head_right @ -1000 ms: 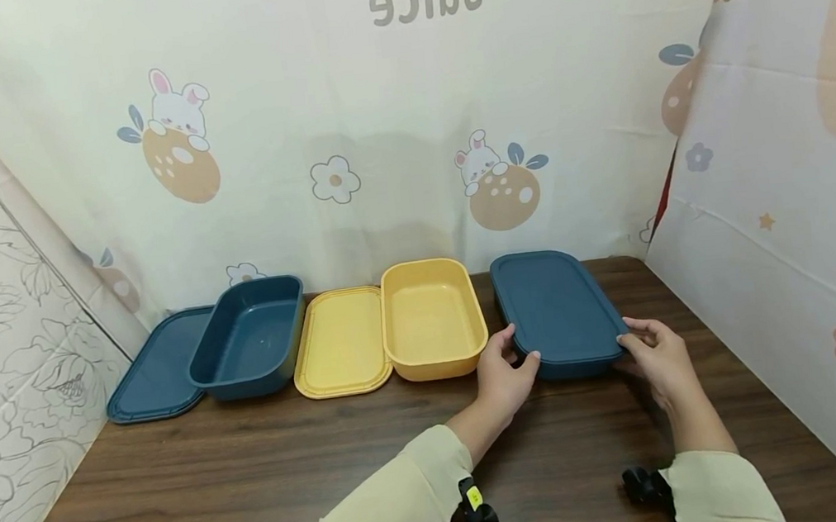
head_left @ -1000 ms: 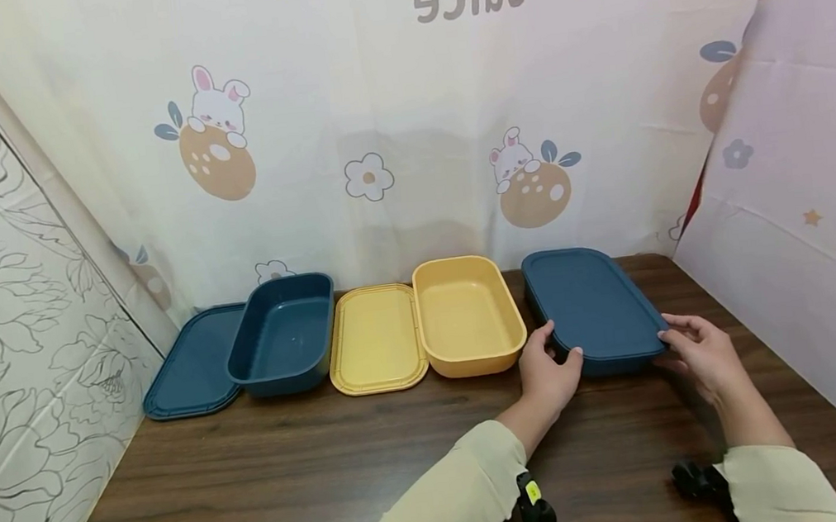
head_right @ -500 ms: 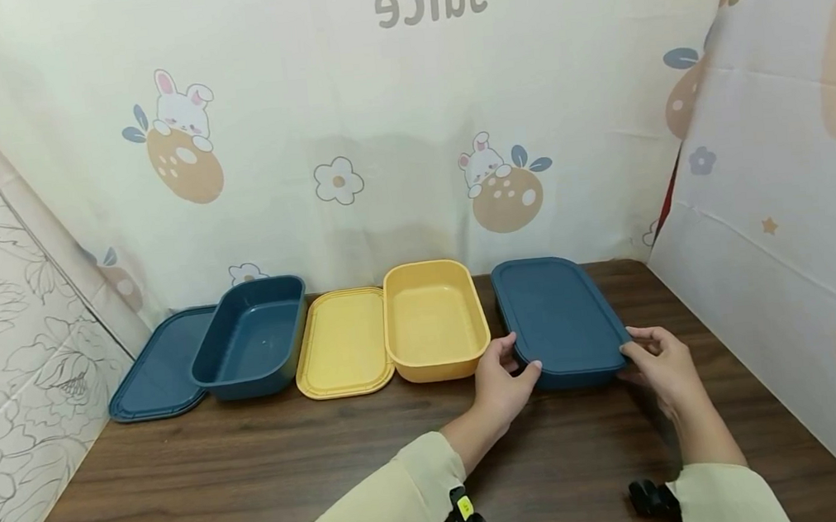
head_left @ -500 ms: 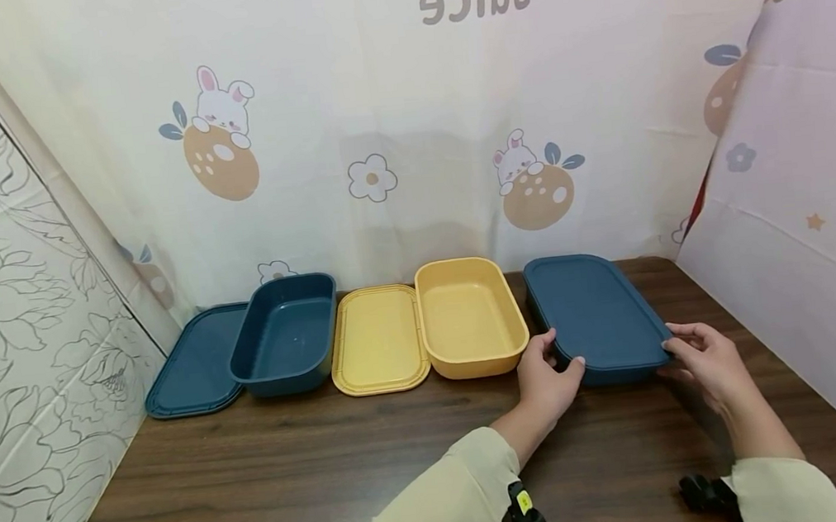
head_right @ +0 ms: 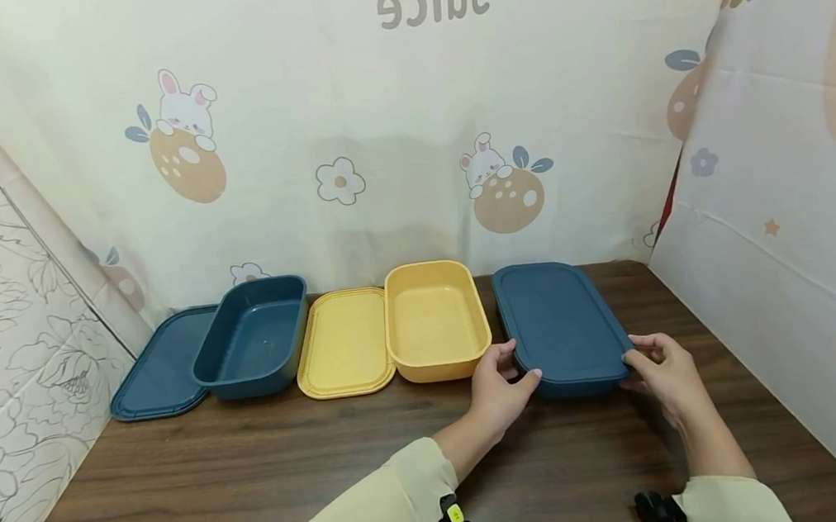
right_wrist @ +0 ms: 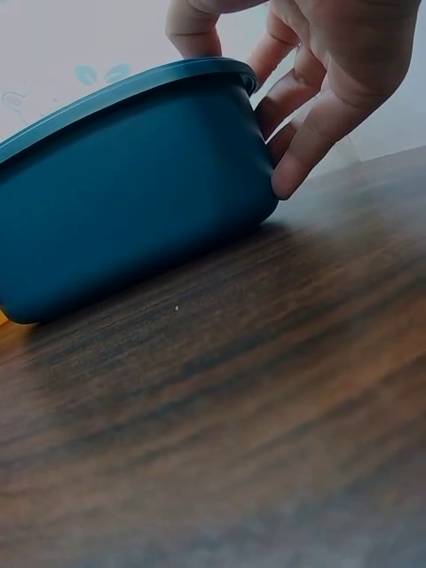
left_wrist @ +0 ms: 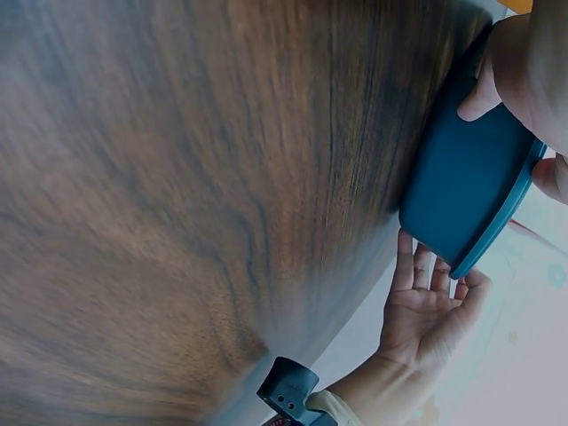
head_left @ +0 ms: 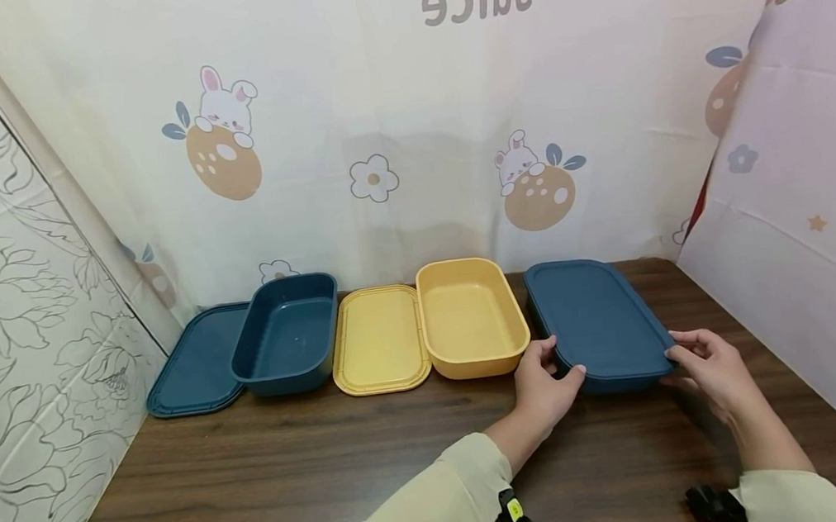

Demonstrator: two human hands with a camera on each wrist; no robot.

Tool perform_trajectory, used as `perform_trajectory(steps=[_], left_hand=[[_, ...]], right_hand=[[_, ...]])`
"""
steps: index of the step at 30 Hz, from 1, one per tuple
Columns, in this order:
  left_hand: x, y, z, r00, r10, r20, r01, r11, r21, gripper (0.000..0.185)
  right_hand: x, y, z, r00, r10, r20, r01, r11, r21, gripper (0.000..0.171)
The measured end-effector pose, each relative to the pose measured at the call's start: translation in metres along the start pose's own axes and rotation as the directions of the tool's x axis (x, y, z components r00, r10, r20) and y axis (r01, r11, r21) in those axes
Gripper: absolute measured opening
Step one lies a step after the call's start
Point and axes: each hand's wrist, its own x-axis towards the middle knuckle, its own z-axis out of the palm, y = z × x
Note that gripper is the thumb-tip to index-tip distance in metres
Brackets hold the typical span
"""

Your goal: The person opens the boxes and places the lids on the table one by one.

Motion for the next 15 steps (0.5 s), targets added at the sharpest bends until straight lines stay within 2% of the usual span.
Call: perform_trajectory(steps=[15], left_hand=[[-0.007,-0.004,-0.009,0.999,-0.014,0.03,0.013,1.0,0.011,0.043]], right_hand=[[-0.011,-0.001,0.002,1.0,-0.007,0.006,0.007,0.999,-0.046,0.016]])
